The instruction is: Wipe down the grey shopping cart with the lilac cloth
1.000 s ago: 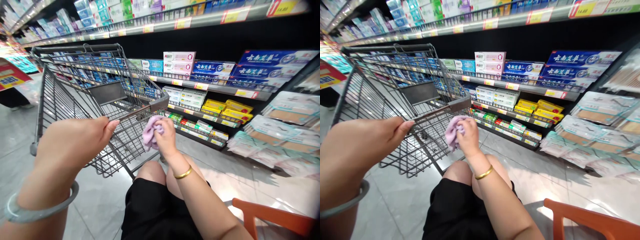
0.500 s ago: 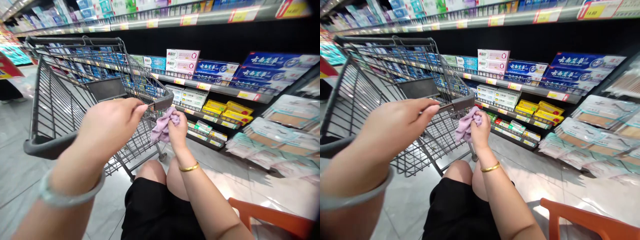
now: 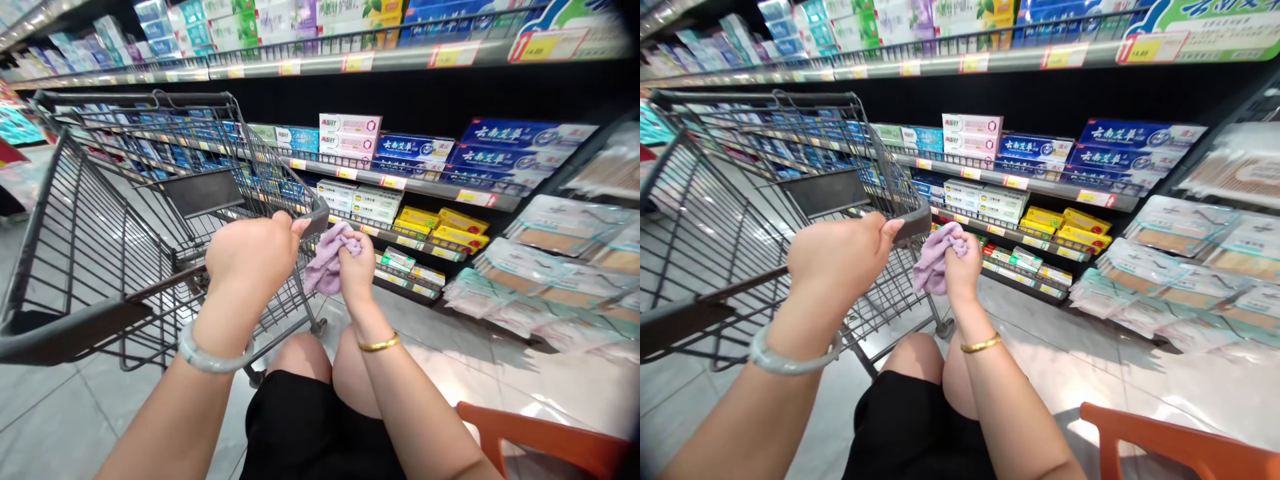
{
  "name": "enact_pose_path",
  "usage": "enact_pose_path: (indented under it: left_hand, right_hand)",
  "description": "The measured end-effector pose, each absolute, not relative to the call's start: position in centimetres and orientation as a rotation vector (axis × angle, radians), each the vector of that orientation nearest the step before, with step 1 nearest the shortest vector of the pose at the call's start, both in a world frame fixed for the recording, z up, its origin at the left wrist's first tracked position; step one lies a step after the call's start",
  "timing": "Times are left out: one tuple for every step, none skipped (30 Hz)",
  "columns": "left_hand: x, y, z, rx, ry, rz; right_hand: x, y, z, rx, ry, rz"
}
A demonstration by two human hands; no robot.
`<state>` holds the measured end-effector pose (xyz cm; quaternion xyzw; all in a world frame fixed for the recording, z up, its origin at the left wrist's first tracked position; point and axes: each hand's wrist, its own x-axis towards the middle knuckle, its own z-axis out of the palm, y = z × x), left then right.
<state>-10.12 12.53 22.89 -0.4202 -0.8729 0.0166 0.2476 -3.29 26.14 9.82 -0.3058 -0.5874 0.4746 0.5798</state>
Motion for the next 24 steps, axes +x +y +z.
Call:
enact_pose_path:
  left_hand:
    - [-10.2,12.1,22.8,-1.144,-2.366,0.044]
    - [-10.2,11.6,22.7,-1.144,-2.349,0.046]
    - [-10.3,11.1,22.6,-1.140,-2.333,0.052]
    - [-10.3,10.5,22.5,-1.137,-2.316,0.064]
    - [-10.3,10.0,22.5,-1.133,-2.300,0.081]
    - [-10.3,9.4,22.4,-1.128,-2.287,0.100]
    - [-10.3,8.9,22.4,-1.123,-2.276,0.116]
    - [-10.2,8.4,22.4,-1.120,-2.269,0.131]
    - [-10.2,8.0,22.4,-1.117,-2.264,0.142]
    - [-10.1,7.6,22.4,-1.111,-2.263,0.152]
    - [-10.0,7.3,22.4,-1.100,-2.265,0.161]
    - [-9.9,7.0,22.4,-1.095,-2.267,0.171]
    - [-9.8,6.8,22.4,-1.093,-2.264,0.179]
    - [-9.8,6.6,22.4,-1.093,-2.259,0.183]
    - [-9.7,6.4,22.5,-1.093,-2.252,0.185]
    - [-9.6,6.2,22.5,-1.096,-2.245,0.185]
    - [-9.5,6.0,22.5,-1.098,-2.239,0.184]
    - [-9.5,5.9,22.5,-1.098,-2.235,0.183]
    - [-9.5,5.8,22.4,-1.098,-2.232,0.181]
    - [-9.5,5.6,22.4,-1.099,-2.231,0.182]
    - [-9.5,5.5,22.4,-1.101,-2.230,0.183]
    - [-9.5,5.4,22.3,-1.102,-2.229,0.182]
    - [-9.5,5.2,22.3,-1.104,-2.230,0.182]
    - [-9.5,5.1,22.4,-1.105,-2.235,0.184]
  right_hand:
    - [-3.1,25.7,10.6,-0.671,-1.362,1.103]
    - [-2.9,25.1,11.4,-0.597,-1.365,1.067]
    - [-2.8,24.4,12.1,-0.511,-1.373,1.011]
    - [-2.8,23.8,12.7,-0.431,-1.386,0.949]
    - [-2.8,23.4,12.9,-0.373,-1.403,0.900]
    - [-3.0,23.2,12.8,-0.348,-1.426,0.877]
    - [-3.2,23.3,12.4,-0.359,-1.459,0.894]
    - [-3.3,23.5,11.8,-0.402,-1.490,0.953]
    - [-3.5,23.8,11.2,-0.466,-1.511,1.046]
    - [-3.5,24.0,10.7,-0.532,-1.513,1.153]
    - [-3.4,24.2,10.5,-0.586,-1.492,1.253]
    - [-3.2,24.1,10.6,-0.612,-1.452,1.328]
    - [-3.0,23.9,11.0,-0.604,-1.408,1.359]
    - [-2.7,23.5,11.7,-0.568,-1.374,1.343]
    - [-2.4,23.1,12.4,-0.516,-1.356,1.293]
    - [-2.2,22.8,13.0,-0.466,-1.355,1.232]
    - [-2.1,22.6,13.3,-0.429,-1.377,1.178]
    - [-2.1,22.7,13.3,-0.409,-1.429,1.147]
    - [-2.2,22.9,12.8,-0.419,-1.497,1.153]
    - [-2.3,23.3,12.0,-0.463,-1.574,1.196]
    - [-2.5,23.8,11.0,-0.517,-1.662,1.259]
    - [-2.6,24.3,9.9,-0.602,-1.712,1.324]
    - [-2.7,24.7,9.0,-0.664,-1.757,1.367]
    - [-2.6,25.0,8.5,-0.713,-1.779,1.395]
